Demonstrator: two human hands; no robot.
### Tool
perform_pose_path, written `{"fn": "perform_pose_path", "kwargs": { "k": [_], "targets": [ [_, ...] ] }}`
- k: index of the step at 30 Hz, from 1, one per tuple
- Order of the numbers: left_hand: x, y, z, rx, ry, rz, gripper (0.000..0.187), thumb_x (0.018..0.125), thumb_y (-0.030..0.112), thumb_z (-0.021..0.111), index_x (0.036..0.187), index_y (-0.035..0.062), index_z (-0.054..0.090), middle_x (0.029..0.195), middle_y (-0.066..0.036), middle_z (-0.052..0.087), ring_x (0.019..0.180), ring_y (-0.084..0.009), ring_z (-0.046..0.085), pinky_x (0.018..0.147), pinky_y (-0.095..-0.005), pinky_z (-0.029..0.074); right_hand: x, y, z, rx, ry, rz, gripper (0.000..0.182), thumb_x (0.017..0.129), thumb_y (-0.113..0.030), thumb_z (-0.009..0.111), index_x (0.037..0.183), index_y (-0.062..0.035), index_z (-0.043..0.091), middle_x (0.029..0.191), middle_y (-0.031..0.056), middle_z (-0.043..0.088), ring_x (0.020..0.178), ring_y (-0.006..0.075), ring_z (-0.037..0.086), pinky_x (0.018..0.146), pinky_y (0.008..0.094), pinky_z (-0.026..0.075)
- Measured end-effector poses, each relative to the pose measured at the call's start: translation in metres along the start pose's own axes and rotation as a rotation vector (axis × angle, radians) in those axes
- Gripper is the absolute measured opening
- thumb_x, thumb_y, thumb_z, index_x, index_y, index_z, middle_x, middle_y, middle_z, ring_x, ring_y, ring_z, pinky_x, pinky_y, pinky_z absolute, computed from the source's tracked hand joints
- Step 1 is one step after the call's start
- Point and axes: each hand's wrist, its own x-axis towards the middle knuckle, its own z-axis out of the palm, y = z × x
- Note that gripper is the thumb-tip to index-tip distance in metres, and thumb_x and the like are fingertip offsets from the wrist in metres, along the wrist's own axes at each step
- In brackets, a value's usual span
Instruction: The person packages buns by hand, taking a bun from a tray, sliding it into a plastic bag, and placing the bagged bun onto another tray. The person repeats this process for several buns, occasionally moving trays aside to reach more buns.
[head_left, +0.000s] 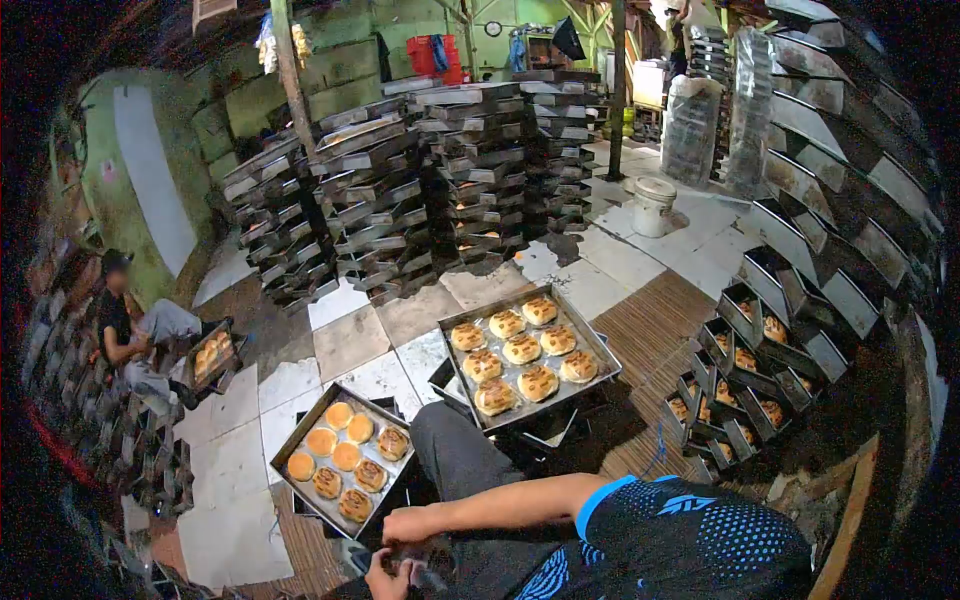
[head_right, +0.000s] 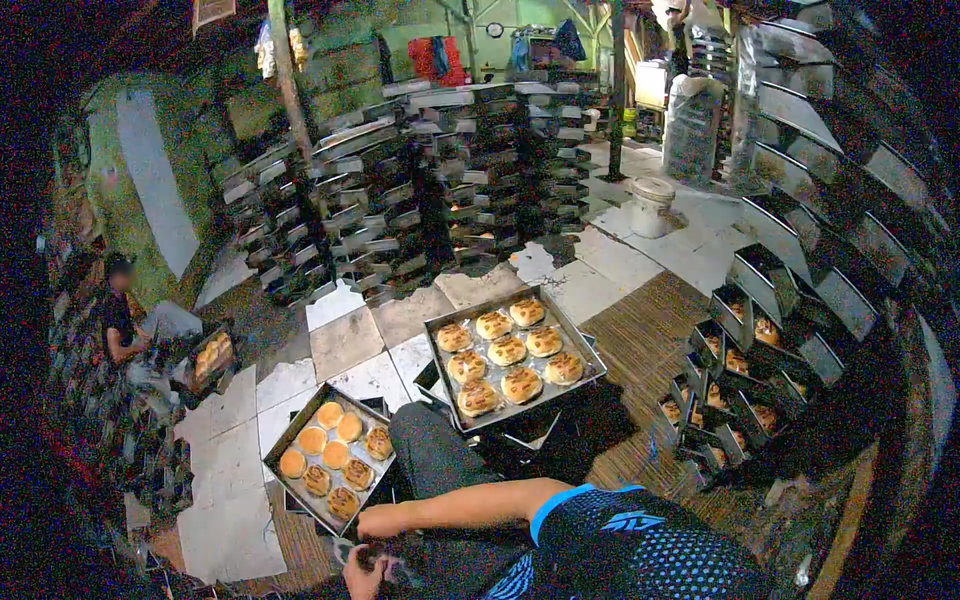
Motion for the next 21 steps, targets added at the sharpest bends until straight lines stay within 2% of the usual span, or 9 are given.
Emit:
{"fn": "perform_pose_path", "kwargs": {
  "k": [1, 4, 7, 9, 10, 12, 14, 17, 21],
  "targets": [
    [0.005, -0.019, 0.005, -0.001, 0.002, -0.019, 0.028, 0.093, 0.025, 0.059, 0.099, -0.0022, 0.065, 0.096, -0.018, 0.067, 0.092, -0.0341, 0.062, 0.085, -0.0409, 0.047, 0.004, 0.001, 0.007, -0.089, -0.12, 0.14, 0.04, 0.06, -0.017, 0.071, 0.098, -0.0051, 0.067, 0.09, 0.0214, 0.065, 0.088, 0.0399, 0.062, 0.075, 0.0478, 0.05],
    [0.01, -0.08, 0.029, 0.107, 0.043, -0.033, 0.025, 0.088, 0.026, 0.06, 0.089, 0.0015, 0.068, 0.079, -0.023, 0.066, 0.077, -0.039, 0.065, 0.071, -0.0425, 0.05, -0.001, 0.005, 0.021, 0.123, 0.128, -0.1, 0.031, 0.065, -0.017, 0.066, 0.092, -0.0032, 0.062, 0.102, 0.0232, 0.06, 0.099, 0.0392, 0.057, 0.078, 0.047, 0.047],
    [0.017, -0.043, 0.023, 0.012, 0.15, -0.109, 0.031, 0.091, 0.033, 0.057, 0.092, 0.0047, 0.068, 0.086, -0.025, 0.064, 0.083, -0.0422, 0.063, 0.071, -0.0438, 0.05, -0.003, 0.005, 0.01, 0.061, 0.013, 0.032, 0.032, 0.068, -0.016, 0.067, 0.096, -0.0013, 0.064, 0.072, 0.0185, 0.065, 0.068, 0.0394, 0.063, 0.066, 0.0454, 0.051],
    [0.024, -0.047, 0.019, -0.089, 0.228, -0.213, 0.062, 0.073, 0.049, 0.077, 0.117, 0.007, 0.063, 0.096, -0.019, 0.069, 0.092, -0.032, 0.067, 0.08, -0.0395, 0.052, -0.002, -0.003, -0.014, 0.011, -0.114, 0.192, 0.032, 0.068, -0.011, 0.065, 0.1, -0.0057, 0.067, 0.09, 0.0166, 0.063, 0.088, 0.0364, 0.062, 0.076, 0.0434, 0.05],
    [0.027, -0.032, -0.001, -0.228, 0.125, -0.343, 0.081, 0.063, 0.052, 0.083, 0.126, 0.0071, 0.057, 0.103, -0.018, 0.068, 0.094, -0.0307, 0.067, 0.083, -0.039, 0.051, -0.006, 0.007, -0.017, -0.058, 0.069, 0.06, 0.038, 0.066, -0.01, 0.066, 0.104, -0.0087, 0.067, 0.096, 0.0137, 0.061, 0.094, 0.0328, 0.061, 0.08, 0.0428, 0.049],
    [0.034, -0.067, -0.003, -0.137, 0.051, -0.247, 0.064, 0.066, 0.042, 0.084, 0.115, 0.0056, 0.065, 0.102, -0.016, 0.068, 0.095, -0.0254, 0.066, 0.083, -0.034, 0.051, 0.002, 0.002, -0.043, 0.198, 0.526, 0.118, 0.02, 0.075, -0.007, 0.067, 0.095, -0.0056, 0.071, 0.083, 0.0123, 0.066, 0.077, 0.0256, 0.064, 0.068, 0.0345, 0.052],
    [0.037, -0.098, 0.004, -0.564, 0.258, -0.21, 0.028, 0.083, 0.019, 0.071, 0.104, 0.0002, 0.067, 0.096, -0.011, 0.067, 0.089, -0.0199, 0.065, 0.08, -0.0334, 0.052, 0.01, -0.016, -0.078, 0.424, 0.813, 0.441, 0.011, 0.086, -0.008, 0.066, 0.092, -0.0003, 0.073, 0.089, 0.011, 0.072, 0.078, 0.0154, 0.067, 0.071, 0.0286, 0.052],
    [0.067, -0.069, -0.029, -1.314, 0.524, -0.438, 0.013, 0.092, 0.01, 0.062, 0.096, -0.0013, 0.066, 0.09, -0.006, 0.066, 0.083, -0.015, 0.063, 0.077, -0.0297, 0.052, 0.028, -0.014, -0.078, 0.76, 0.79, 0.611, 0.015, 0.09, -0.01, 0.065, 0.098, 0.0006, 0.071, 0.086, 0.0058, 0.071, 0.074, 0.0118, 0.063, 0.069, 0.0256, 0.051],
    [0.092, -0.11, -0.046, -1.089, 0.831, -0.41, 0.01, 0.091, 0.008, 0.064, 0.091, -0.0015, 0.065, 0.081, -0.004, 0.065, 0.06, -0.0071, 0.053, 0.051, -0.0221, 0.041, 0.075, -0.019, -0.071, 0.445, 0.775, 0.354, 0.009, 0.086, -0.004, 0.065, 0.092, -0.0012, 0.071, 0.078, 0.0111, 0.068, 0.068, 0.0168, 0.065, 0.061, 0.027, 0.049]
  ]
}}
